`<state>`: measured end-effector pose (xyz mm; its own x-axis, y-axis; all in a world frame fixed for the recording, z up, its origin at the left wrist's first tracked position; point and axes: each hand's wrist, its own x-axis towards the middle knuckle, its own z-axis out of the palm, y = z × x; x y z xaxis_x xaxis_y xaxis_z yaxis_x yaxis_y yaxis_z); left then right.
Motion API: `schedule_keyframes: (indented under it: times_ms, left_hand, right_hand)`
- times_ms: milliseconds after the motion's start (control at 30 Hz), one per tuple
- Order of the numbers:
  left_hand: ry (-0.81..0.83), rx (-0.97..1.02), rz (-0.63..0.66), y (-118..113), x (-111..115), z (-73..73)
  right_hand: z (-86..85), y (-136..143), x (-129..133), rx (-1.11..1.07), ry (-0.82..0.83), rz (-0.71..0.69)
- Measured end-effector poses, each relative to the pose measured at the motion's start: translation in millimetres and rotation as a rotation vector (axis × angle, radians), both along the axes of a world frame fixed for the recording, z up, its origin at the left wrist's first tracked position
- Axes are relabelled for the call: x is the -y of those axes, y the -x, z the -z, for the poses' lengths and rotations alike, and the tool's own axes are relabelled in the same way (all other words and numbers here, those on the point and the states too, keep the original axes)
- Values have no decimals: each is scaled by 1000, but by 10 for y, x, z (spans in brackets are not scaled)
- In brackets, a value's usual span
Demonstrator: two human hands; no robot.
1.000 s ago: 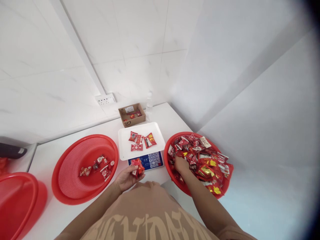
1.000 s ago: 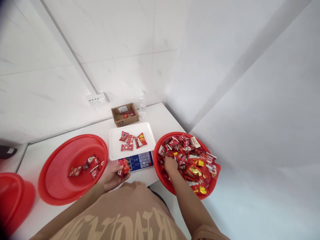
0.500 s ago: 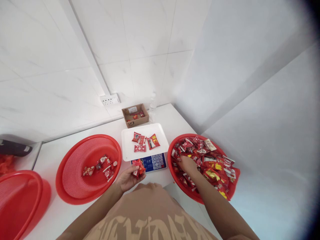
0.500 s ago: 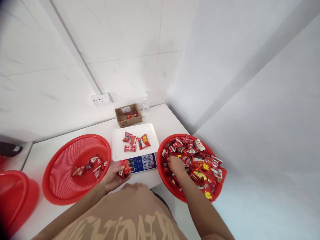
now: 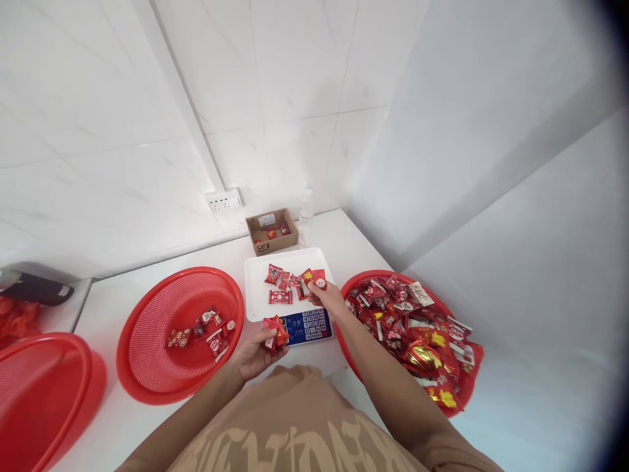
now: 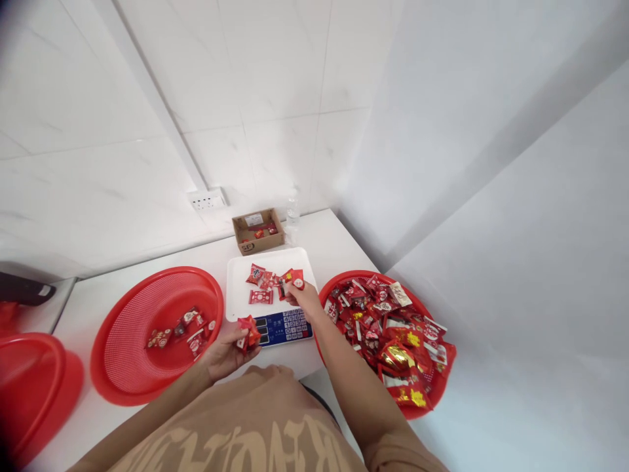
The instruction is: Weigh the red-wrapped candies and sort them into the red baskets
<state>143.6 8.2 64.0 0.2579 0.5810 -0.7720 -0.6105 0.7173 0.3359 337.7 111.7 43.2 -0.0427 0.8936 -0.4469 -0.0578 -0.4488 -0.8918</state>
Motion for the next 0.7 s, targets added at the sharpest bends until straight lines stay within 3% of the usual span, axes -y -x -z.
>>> schedule_keyframes:
  times_ms: [167, 367, 567, 700]
  left_hand:
    - [-82, -43, 33, -34, 17, -2]
    - [-211, -148, 162, -349, 44, -26]
    - [-144, -125, 234, -660, 81, -6]
    - [-238, -144, 310, -730, 105, -42]
  right_hand:
    - [117, -29, 325, -38, 95, -74]
    - [-32, 89, 971, -511, 244, -345]
    - [7, 77, 1082, -519, 158, -170]
    - [-15, -32, 1094, -479, 146, -146]
